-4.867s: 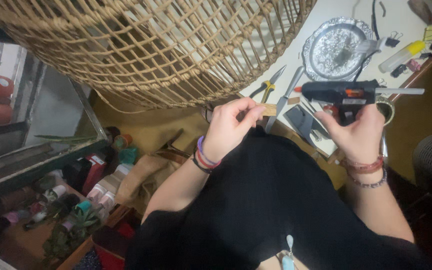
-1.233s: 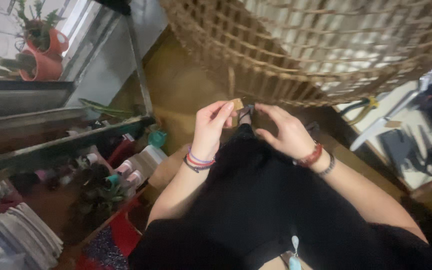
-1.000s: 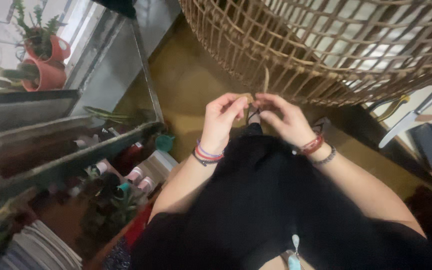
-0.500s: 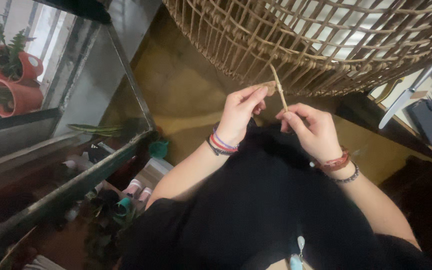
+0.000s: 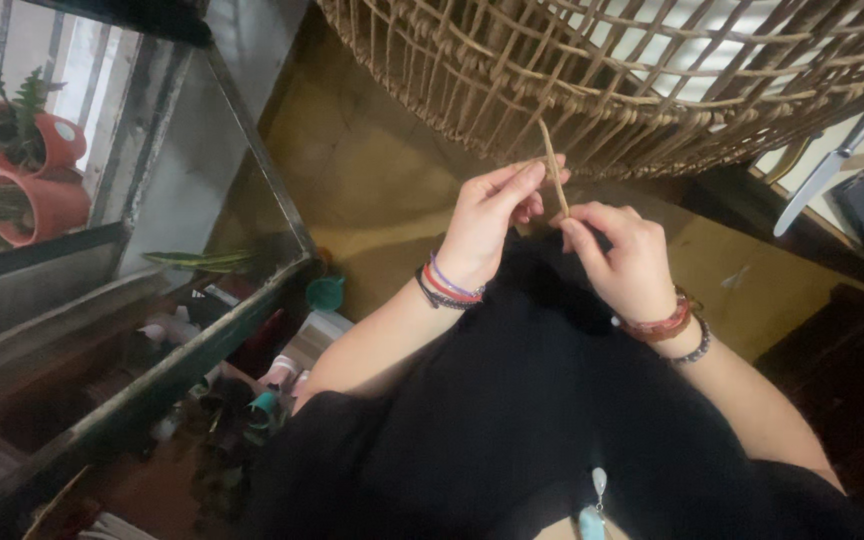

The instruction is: The person repairs a wicker basket by cutting, stapling, and glueing pieces of wicker or cord to the frame using a variety of hand tools.

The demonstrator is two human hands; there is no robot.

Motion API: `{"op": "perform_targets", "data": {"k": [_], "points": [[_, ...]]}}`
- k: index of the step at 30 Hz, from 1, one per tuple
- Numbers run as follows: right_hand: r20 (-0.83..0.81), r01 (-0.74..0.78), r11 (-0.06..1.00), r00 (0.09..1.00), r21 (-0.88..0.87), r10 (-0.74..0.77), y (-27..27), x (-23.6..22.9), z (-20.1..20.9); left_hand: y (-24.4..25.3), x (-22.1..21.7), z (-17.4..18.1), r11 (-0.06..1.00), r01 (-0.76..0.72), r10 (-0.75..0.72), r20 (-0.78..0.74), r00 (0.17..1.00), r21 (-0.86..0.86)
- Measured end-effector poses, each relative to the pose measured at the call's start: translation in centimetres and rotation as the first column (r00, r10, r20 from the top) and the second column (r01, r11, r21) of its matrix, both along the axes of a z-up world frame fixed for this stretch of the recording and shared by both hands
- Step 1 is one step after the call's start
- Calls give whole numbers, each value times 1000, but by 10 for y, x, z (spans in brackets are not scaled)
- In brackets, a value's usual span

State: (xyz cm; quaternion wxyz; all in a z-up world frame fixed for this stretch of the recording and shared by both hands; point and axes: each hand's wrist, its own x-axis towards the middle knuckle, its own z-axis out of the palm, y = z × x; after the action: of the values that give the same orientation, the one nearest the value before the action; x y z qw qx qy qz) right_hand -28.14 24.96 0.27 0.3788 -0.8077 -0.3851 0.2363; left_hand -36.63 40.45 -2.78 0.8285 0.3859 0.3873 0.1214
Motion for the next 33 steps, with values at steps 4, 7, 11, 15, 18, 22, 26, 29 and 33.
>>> {"op": "perform_targets", "data": {"k": [4, 7, 11, 15, 18, 22, 26, 29, 33], "points": [[41, 11, 999, 999, -44, -9, 4, -2, 4, 1, -1, -5, 1000, -7, 8, 23, 1000, -19], [80, 12, 998, 997, -65, -7, 2, -2, -2, 1, -2, -3, 1000, 8, -8, 33, 999, -14], [78, 18, 998, 997, -61, -13, 1, -3, -6, 1, -2, 4, 1000, 7, -7, 45, 999, -6], [68, 18, 997, 998, -73, -13, 2, -3, -3, -1, -5, 0, 999, 20, -17, 75, 997, -37], [53, 24, 998, 998, -50, -21, 1, -3, -2, -1, -5, 2, 998, 9, -4, 77, 997, -58], [49, 17, 998, 999, -54, -14, 1, -3, -6, -2, -5, 1, 997, 22, -16, 73, 997, -75], [68, 10, 997, 998, -73, -5, 1, -5, -7, 1, -3, 1, 985, 38, -22, 94, 995, -169], [66, 17, 997, 998, -76, -12, 1, -5, -10, 4, -2, 2, 974, 51, -25, 118, 993, -222], [79, 20, 996, 997, -86, -13, 0, -5, -15, 1, -1, -2, 979, 57, -39, 97, 995, -194]]}}
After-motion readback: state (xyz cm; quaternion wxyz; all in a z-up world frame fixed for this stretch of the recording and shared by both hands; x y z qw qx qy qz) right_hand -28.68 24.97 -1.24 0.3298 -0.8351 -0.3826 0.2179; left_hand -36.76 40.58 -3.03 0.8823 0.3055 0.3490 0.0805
